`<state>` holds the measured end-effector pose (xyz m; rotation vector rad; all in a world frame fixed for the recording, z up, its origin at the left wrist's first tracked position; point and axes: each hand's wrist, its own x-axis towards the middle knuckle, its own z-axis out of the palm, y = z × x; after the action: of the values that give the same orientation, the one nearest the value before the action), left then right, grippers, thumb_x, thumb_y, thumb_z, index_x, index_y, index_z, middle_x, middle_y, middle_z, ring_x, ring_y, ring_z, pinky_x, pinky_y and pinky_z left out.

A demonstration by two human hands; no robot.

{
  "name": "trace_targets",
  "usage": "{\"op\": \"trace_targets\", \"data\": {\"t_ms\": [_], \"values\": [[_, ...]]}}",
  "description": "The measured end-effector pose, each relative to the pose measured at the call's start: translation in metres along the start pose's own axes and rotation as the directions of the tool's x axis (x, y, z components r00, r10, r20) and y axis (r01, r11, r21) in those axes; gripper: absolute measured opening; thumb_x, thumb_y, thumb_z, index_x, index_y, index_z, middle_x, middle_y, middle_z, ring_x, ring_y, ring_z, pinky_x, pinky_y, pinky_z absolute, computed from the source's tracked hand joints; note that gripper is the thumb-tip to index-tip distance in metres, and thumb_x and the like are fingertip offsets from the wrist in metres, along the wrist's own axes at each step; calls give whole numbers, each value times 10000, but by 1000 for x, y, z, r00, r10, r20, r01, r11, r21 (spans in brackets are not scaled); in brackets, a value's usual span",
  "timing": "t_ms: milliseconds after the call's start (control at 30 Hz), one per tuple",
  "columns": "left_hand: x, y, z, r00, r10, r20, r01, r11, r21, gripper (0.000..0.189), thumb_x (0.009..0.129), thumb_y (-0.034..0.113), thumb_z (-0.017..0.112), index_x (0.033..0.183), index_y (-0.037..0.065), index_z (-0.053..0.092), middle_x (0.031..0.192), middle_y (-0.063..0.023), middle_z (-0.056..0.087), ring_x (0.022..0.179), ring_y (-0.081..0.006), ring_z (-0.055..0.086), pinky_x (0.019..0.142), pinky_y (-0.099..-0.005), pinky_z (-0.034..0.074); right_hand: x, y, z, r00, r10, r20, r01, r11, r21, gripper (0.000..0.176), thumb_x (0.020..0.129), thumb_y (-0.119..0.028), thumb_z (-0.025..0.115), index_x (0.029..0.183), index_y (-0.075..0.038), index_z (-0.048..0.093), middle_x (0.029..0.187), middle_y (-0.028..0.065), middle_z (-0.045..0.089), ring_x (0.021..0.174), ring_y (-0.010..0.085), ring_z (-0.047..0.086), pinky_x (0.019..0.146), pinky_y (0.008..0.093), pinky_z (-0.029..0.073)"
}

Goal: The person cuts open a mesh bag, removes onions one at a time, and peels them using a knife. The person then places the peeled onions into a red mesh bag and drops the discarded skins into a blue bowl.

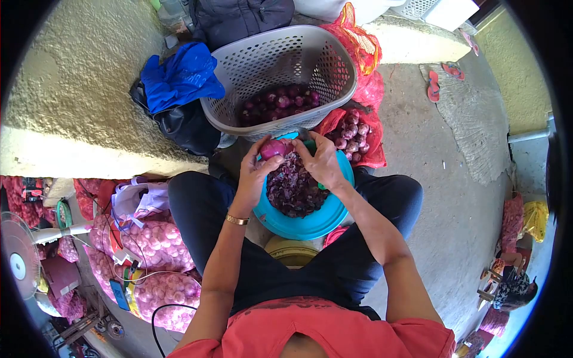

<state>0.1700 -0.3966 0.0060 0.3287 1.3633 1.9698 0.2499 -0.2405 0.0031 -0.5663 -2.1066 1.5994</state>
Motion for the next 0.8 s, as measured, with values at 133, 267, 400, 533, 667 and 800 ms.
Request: {"op": "trace_targets", "data": {"t_ms": [133, 267, 400, 533, 667, 800], "values": [[1, 2, -9, 998, -46, -33, 45, 999, -19, 421, 943, 214, 628, 1304, 43, 494, 1156, -62, 612, 978, -161, 625, 960, -336, 466, -3, -3, -14, 990, 140, 32, -138, 988, -63, 208, 922, -148, 647, 978, 53, 640, 690, 26, 602, 613, 55, 485, 557, 251, 418], [4, -12, -18, 995, -100, 5, 97, 961, -257, 313, 974, 318, 577, 1200, 101, 564, 1129, -33, 613, 1057, -157, 590, 956, -356, 461, -6, -8, -22, 977, 207, 52, -201, 974, -108, 240, 925, -188, 647, 957, 49, 636, 638, 30, 568, 580, 84, 452, 543, 290, 411], [5, -20, -23, 977, -209, -53, 149, 833, -533, 304, 960, 302, 600, 1179, 93, 578, 1081, -41, 616, 1121, -181, 555, 975, -360, 456, -9, 10, -25, 999, 36, 40, -31, 992, -122, 222, 915, -169, 644, 958, 49, 634, 627, 61, 584, 576, 109, 493, 555, 318, 428], [8, -21, -25, 976, -219, 11, 168, 713, -681, 321, 945, 257, 629, 1177, 42, 569, 1128, -80, 611, 1127, -206, 556, 992, -369, 460, -14, 23, -33, 967, 216, 133, -161, 928, -336, 271, 848, -201, 689, 967, 37, 638, 752, 173, 644, 705, 271, 624, 652, 393, 477], [6, -19, -20, 979, -202, 13, 173, 806, -566, 326, 928, 195, 649, 1167, -5, 553, 1160, -108, 599, 1114, -215, 560, 1002, -378, 468, -26, 76, -30, 960, 157, 230, -23, 869, -494, 390, 785, -256, 718, 1031, 29, 618, 940, 264, 649, 909, 412, 632, 767, 468, 494], [2, -16, -16, 972, -230, 41, 210, 782, -587, 338, 920, 168, 652, 1203, 15, 546, 1167, -100, 596, 1099, -205, 569, 994, -393, 472, -27, 63, -24, 990, 90, 107, -28, 877, -479, 350, 821, -227, 674, 1022, 48, 595, 874, 260, 631, 810, 411, 623, 713, 448, 498]]}}
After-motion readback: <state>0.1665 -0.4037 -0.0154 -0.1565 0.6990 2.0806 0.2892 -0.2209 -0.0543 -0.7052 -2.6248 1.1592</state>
